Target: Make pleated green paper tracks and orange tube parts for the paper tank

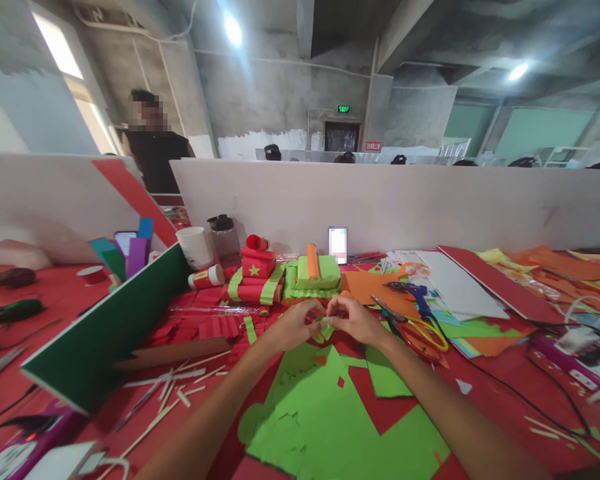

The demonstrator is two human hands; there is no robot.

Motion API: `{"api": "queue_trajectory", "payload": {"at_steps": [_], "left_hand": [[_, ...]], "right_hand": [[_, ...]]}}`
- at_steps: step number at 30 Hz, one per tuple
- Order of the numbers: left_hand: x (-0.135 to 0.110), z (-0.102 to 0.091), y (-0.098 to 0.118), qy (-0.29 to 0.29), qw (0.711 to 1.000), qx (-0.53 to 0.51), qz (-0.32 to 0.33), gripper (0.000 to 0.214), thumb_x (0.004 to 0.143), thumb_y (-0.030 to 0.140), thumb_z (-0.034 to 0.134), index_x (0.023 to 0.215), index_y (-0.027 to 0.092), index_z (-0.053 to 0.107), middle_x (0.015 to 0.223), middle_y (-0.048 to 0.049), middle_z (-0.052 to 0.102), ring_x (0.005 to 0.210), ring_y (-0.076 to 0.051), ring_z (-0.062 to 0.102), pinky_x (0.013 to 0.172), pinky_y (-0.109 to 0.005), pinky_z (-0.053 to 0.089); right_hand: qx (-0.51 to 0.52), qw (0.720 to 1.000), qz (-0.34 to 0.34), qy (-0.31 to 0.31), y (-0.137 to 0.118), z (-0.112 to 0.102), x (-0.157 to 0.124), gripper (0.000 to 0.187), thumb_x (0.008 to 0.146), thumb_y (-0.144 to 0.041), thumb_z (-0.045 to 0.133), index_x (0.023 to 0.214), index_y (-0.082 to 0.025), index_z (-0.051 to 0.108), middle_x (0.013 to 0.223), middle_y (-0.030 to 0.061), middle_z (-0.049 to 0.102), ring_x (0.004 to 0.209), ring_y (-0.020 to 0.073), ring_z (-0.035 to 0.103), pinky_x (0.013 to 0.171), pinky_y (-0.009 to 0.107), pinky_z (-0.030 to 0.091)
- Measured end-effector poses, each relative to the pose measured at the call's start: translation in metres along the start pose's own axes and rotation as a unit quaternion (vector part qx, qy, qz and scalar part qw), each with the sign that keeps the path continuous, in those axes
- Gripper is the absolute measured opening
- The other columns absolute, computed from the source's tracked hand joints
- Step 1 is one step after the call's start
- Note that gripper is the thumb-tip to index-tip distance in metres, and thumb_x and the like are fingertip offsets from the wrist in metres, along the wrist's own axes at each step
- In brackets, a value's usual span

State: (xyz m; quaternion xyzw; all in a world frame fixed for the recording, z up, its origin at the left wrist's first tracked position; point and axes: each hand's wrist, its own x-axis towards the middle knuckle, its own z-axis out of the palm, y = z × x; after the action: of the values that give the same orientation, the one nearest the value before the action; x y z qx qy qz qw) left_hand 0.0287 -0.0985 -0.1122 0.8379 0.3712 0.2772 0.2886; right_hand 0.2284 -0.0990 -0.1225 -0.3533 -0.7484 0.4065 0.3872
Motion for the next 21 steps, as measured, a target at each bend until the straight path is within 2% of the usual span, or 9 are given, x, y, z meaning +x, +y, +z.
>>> {"api": "queue_trajectory", "payload": {"at_steps": [8,14,21], "left_hand": [[0.0000,0.0010,-0.0041,-0.025,0.999,-0.039,-0.025,0.024,0.085,0.037,0.056,0.099,0.018,0.059,0.097,-0.0052,0.065,0.081,-0.017,0.062,0.068,-0.026,0.049],[0.0023,0.0009,-0.0094,-0.007,0.999,-0.049,-0.019,0.022,0.083,0.036,0.057,0.092,0.017,0.061,0.092,-0.0049,0.064,0.082,-0.017,0.060,0.072,-0.027,0.048],[0.0045,-0.0046,-0.0084,-0.012,0.992,-0.121,-0.029,0.025,0.084,0.037,0.056,0.094,0.014,0.062,0.087,-0.0045,0.061,0.072,-0.013,0.054,0.064,-0.023,0.045]], "right_hand": [[-0.009,1.000,0.010,0.005,0.0023,0.0002,-0.0004,0.015,0.077,-0.028,0.066,0.081,-0.018,0.055,0.078,0.0002,0.060,0.072,0.0151,0.059,0.067,0.027,0.046],[-0.036,0.999,0.008,0.011,0.0025,0.0014,-0.0012,0.012,0.077,-0.026,0.065,0.083,-0.018,0.058,0.079,0.0005,0.061,0.073,0.0155,0.060,0.067,0.026,0.047],[-0.080,0.997,0.010,0.014,0.0004,0.0012,-0.0014,0.007,0.078,-0.021,0.064,0.083,-0.019,0.060,0.078,-0.0002,0.061,0.070,0.0142,0.058,0.065,0.025,0.046]]}}
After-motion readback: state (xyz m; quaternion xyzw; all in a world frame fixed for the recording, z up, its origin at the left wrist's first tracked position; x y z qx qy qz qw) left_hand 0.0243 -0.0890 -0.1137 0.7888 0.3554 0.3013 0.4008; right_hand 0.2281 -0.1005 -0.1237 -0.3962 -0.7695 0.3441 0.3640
